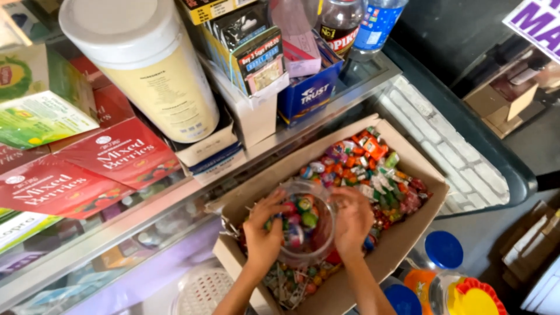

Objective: Filling clear plastic jars with assorted candies from a storage box.

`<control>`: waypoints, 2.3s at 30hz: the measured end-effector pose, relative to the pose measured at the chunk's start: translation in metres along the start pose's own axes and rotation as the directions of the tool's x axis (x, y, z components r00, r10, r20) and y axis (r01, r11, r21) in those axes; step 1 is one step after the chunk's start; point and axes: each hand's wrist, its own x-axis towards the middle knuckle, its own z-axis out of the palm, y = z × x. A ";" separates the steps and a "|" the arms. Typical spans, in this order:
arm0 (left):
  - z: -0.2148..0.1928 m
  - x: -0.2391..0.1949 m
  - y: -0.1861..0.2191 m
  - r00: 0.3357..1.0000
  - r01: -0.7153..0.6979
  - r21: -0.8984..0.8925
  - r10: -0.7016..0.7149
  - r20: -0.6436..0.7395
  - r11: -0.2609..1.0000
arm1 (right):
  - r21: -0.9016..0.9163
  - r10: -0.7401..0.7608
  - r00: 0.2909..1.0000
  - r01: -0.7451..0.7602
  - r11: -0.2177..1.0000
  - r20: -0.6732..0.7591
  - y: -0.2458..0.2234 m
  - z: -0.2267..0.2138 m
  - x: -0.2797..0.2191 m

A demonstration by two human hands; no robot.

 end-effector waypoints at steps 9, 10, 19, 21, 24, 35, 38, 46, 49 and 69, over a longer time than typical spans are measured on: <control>-0.004 -0.001 -0.006 0.998 0.061 0.024 -0.060 -0.019 0.998 | -0.248 0.464 0.873 -0.488 0.837 -0.150 0.226 -0.195 0.046; -0.008 0.000 -0.005 0.998 0.065 0.029 -0.065 -0.016 0.997 | -0.246 0.470 0.870 -0.494 0.834 -0.152 0.227 -0.192 0.050; -0.015 0.002 -0.025 0.973 0.230 -0.163 -0.228 0.036 0.959 | -0.966 0.449 0.856 0.209 0.150 0.255 0.274 -0.184 0.019; -0.014 0.001 -0.029 0.975 0.221 -0.154 -0.218 0.036 0.963 | -0.964 0.429 0.879 0.259 -0.061 0.209 0.273 -0.176 0.015; -0.010 -0.003 -0.032 0.983 0.183 -0.180 -0.184 0.010 0.967 | -0.984 0.529 0.837 0.174 -0.020 0.137 0.228 -0.156 0.038; 0.006 0.009 -0.013 0.989 0.145 -0.081 -0.145 0.005 0.986 | -0.982 0.605 0.780 0.188 0.016 0.159 0.216 -0.151 0.038; 0.005 0.011 -0.011 0.991 0.132 -0.069 -0.131 0.007 0.989 | -0.980 0.597 0.785 0.200 0.007 0.165 0.224 -0.153 0.032; 0.005 0.013 -0.012 0.993 0.115 -0.048 -0.116 -0.003 0.992 | -0.987 0.537 0.834 0.053 0.152 0.127 0.199 -0.144 0.040; 0.006 0.012 -0.013 0.992 0.122 -0.073 -0.123 -0.017 0.990 | -0.953 0.588 0.802 -0.086 0.290 0.107 0.210 -0.152 0.042; 0.010 0.014 -0.006 0.996 0.085 -0.044 -0.085 -0.013 0.995 | -0.661 0.442 0.863 -0.184 0.727 0.246 0.260 -0.127 0.005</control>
